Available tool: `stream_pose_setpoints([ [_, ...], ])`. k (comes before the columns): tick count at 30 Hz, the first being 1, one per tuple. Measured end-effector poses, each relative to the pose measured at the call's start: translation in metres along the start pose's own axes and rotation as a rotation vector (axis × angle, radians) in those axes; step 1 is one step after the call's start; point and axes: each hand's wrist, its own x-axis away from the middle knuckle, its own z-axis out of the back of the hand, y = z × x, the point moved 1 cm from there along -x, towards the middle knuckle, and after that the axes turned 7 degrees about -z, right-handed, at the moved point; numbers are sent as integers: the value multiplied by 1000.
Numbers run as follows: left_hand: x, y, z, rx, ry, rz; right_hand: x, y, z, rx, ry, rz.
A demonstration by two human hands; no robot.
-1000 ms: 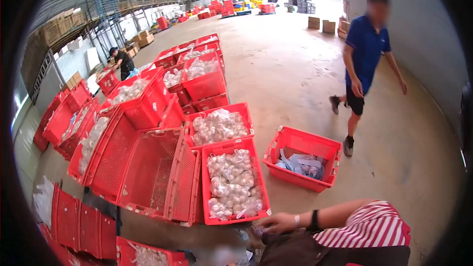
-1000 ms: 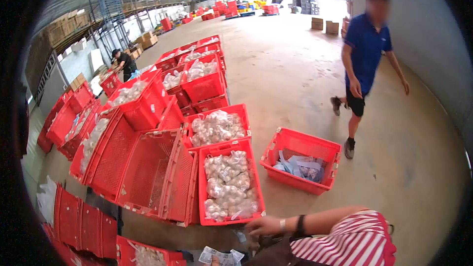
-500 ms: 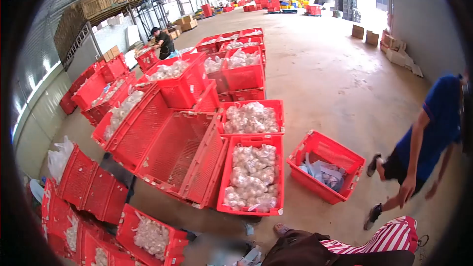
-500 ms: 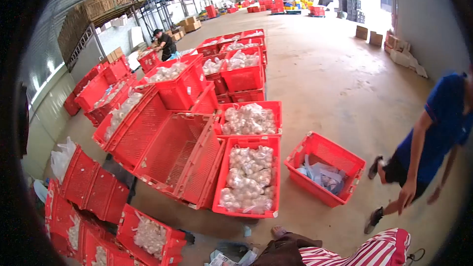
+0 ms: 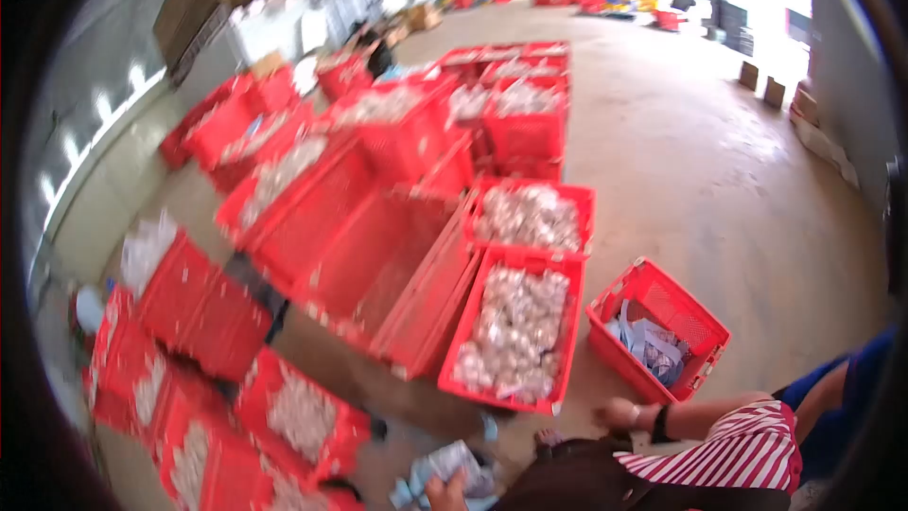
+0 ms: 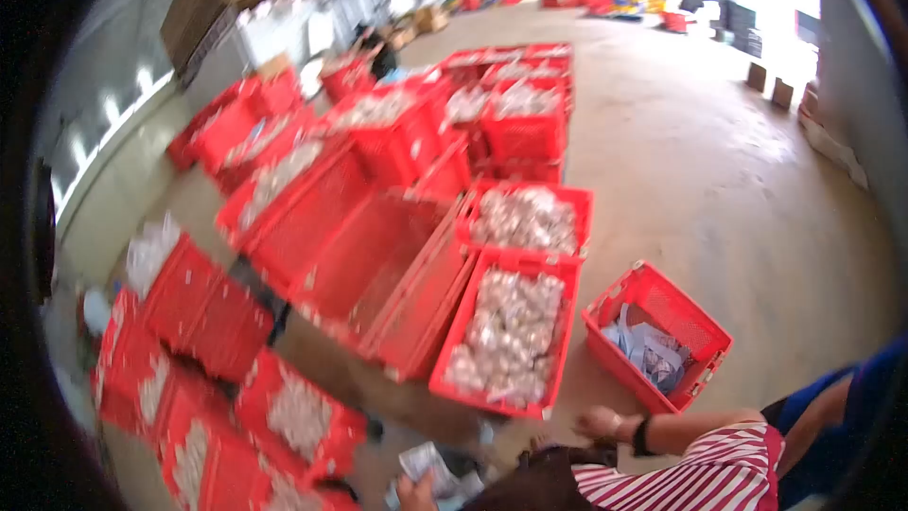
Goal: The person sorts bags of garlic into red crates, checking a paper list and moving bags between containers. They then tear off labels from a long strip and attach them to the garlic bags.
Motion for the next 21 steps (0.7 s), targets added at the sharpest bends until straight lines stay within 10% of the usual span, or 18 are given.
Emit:
stream_pose_setpoints([
  [1,-1,3,-1,72,-11,17,-9,-29,37,-465,197,288],
  [2,-5,-18,16,-119,-60,35,-51,-43,42,71,438,651],
  [3,0,31,-7,74,-47,170,-17,-120,105,-673,123,420],
  [7,-3,63,-13,9,-138,31,19,-255,167,-1179,-297,495],
  [15,18,56,-4,194,-66,74,20,-306,141,-1244,-643,521],
  [21,27,40,2,106,-151,63,13,-298,127,-1359,-488,455],
])
